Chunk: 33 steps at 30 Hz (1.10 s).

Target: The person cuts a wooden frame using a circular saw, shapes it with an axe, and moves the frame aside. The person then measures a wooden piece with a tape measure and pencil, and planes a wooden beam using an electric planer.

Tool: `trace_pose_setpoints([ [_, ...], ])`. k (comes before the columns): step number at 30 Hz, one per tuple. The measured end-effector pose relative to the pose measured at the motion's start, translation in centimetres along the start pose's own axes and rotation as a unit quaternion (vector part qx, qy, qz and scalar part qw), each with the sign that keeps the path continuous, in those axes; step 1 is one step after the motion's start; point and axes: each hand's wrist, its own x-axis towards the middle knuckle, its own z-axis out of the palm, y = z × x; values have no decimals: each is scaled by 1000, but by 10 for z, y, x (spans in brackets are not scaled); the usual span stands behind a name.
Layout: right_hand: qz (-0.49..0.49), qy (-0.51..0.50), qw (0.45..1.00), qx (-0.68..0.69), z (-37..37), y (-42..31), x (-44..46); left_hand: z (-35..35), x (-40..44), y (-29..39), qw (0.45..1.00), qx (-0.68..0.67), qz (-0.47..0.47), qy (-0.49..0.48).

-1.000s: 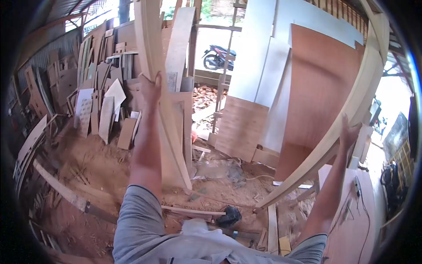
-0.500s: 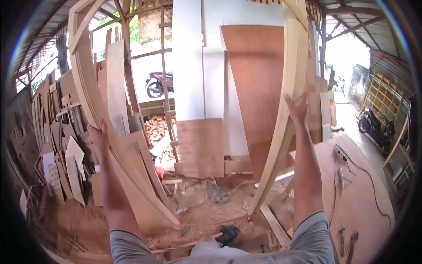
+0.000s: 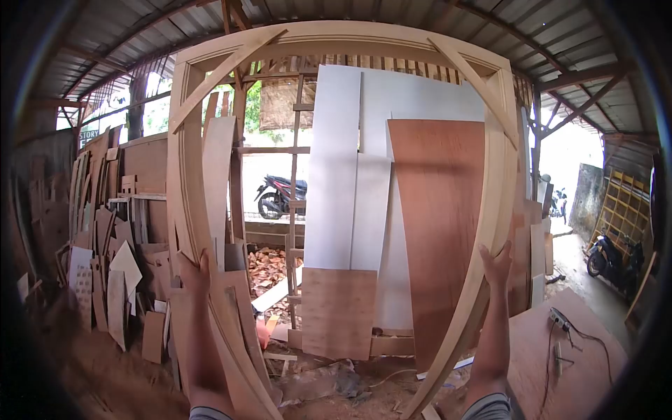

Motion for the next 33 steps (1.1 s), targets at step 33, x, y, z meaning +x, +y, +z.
trace_pose_setpoints([
  [33, 32, 131, 990, -31, -6, 48, -69, -50, -106, -22, 992, -99, -79, -14],
])
